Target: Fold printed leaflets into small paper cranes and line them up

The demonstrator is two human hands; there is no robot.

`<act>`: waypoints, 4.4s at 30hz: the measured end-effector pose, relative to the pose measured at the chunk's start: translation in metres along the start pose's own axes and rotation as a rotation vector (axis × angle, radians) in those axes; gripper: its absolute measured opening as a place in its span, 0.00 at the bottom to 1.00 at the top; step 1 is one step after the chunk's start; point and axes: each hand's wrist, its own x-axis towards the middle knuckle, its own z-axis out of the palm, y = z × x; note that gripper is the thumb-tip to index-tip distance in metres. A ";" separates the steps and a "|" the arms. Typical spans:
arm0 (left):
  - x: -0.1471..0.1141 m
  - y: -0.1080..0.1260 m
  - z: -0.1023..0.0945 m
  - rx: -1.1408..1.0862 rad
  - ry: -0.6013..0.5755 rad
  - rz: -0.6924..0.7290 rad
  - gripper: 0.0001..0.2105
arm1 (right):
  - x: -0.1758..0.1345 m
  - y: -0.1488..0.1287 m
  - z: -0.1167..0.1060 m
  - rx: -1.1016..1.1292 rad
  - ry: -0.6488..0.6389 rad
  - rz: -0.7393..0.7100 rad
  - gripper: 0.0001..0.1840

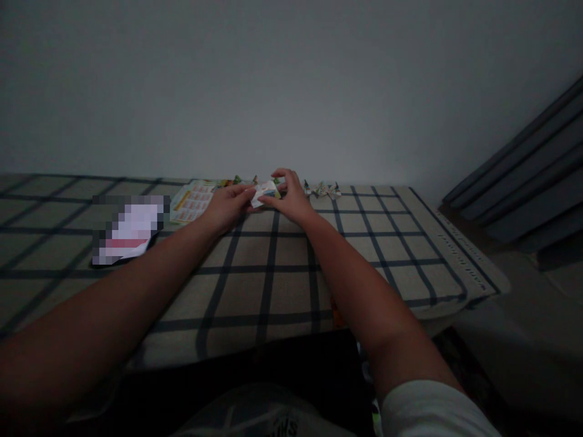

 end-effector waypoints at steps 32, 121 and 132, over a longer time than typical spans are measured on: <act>-0.008 0.009 -0.003 0.247 -0.022 0.113 0.24 | 0.002 -0.011 -0.005 -0.038 -0.033 -0.031 0.15; 0.001 0.005 -0.007 0.274 0.046 0.140 0.13 | 0.005 -0.004 0.000 0.494 -0.151 0.387 0.18; -0.004 0.006 -0.003 0.261 -0.088 0.034 0.12 | 0.003 0.002 0.001 0.415 -0.127 0.369 0.18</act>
